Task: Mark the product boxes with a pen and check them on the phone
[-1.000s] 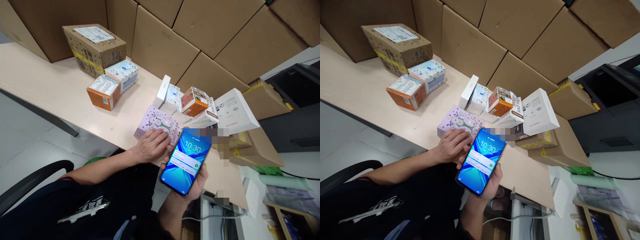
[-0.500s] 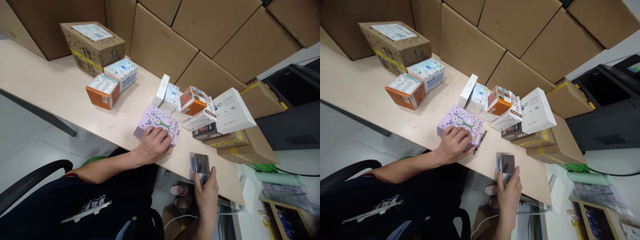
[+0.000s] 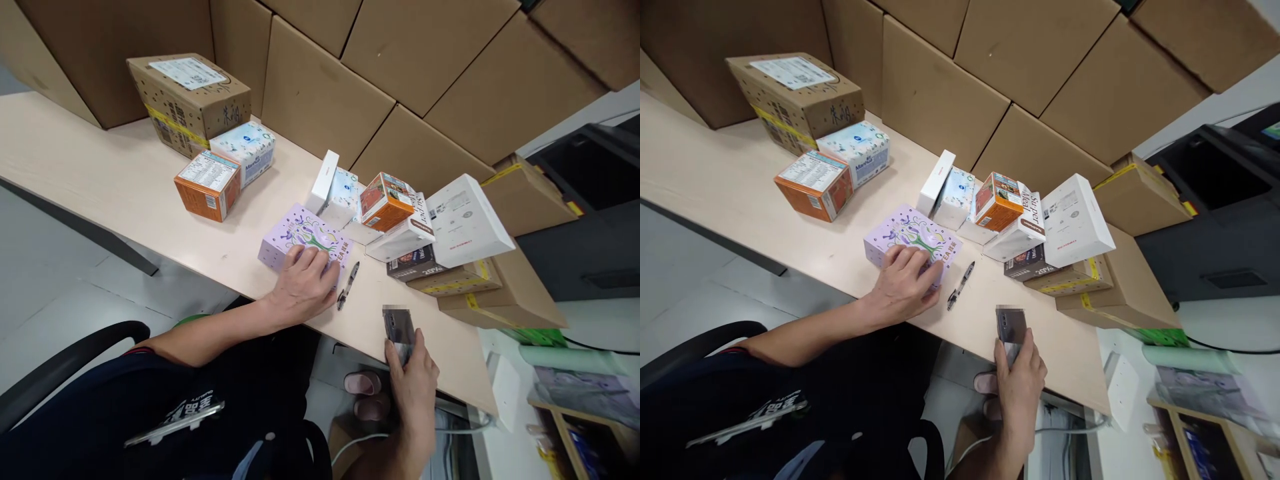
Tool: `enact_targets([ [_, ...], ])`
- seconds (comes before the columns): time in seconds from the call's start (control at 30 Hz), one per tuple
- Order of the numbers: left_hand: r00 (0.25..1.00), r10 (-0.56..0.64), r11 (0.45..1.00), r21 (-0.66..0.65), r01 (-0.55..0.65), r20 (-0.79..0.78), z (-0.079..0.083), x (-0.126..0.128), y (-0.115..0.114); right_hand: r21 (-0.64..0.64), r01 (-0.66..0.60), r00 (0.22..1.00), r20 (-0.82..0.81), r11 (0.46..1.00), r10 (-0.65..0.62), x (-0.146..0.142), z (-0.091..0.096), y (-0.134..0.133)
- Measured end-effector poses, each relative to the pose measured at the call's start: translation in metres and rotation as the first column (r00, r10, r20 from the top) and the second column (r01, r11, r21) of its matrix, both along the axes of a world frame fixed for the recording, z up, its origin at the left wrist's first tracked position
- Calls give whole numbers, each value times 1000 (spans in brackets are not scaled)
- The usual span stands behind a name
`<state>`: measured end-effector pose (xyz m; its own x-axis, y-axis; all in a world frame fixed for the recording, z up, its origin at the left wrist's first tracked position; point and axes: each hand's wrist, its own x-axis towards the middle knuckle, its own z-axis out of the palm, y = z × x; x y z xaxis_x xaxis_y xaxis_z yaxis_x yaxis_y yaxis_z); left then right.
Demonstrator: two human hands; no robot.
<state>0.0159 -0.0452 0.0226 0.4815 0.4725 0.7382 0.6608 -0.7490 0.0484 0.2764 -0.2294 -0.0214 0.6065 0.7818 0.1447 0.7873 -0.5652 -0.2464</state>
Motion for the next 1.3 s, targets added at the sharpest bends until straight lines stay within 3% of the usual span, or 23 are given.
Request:
enact_targets([
  [0.17, 964, -261, 952, -178, 248, -50, 9, -71, 21, 13, 36, 998, -57, 999, -35, 1, 0, -3],
  [0.23, 974, -218, 960, -194, 204, -53, 9, -99, 37, 36, 32, 998, -59, 999, -30, 1, -1, -2],
  [0.37, 998, 50, 987, -153, -54, -32, 2, -124, 64, 86, 11, 999, -40, 996, -8, 0, -2, 1],
  [0.47, 992, 124, 981, -147, -125, -18, -5, -114, 68, 131, 14, 1000, -12, 991, -12, -4, 0, 2],
  [0.57, 998, 17, 989, -147, -25, -61, -10, -93, 64, 147, 32, 999, 25, 989, -36, -7, 3, -1],
  [0.67, 995, -38, 973, -230, 14, -98, -8, -78, 69, 164, 16, 998, 61, 986, -27, -10, 6, -5],
  [0.9, 988, -68, 935, -355, 13, -142, 3, -73, 128, 326, -116, 987, 146, 938, 71, -23, 7, -5],
  [1.03, 982, -22, 930, -365, -48, -186, 12, -64, 145, 412, -251, 962, 208, 876, 178, -42, 1, 7],
  [1.13, 982, 48, 940, -323, -106, -184, 28, -45, 133, 486, -358, 932, 243, 797, 271, -62, -4, 22],
  [1.3, 962, 150, 893, -386, -231, -228, 51, -1, 120, 604, -443, 895, 248, 663, 372, -89, -17, 53],
])
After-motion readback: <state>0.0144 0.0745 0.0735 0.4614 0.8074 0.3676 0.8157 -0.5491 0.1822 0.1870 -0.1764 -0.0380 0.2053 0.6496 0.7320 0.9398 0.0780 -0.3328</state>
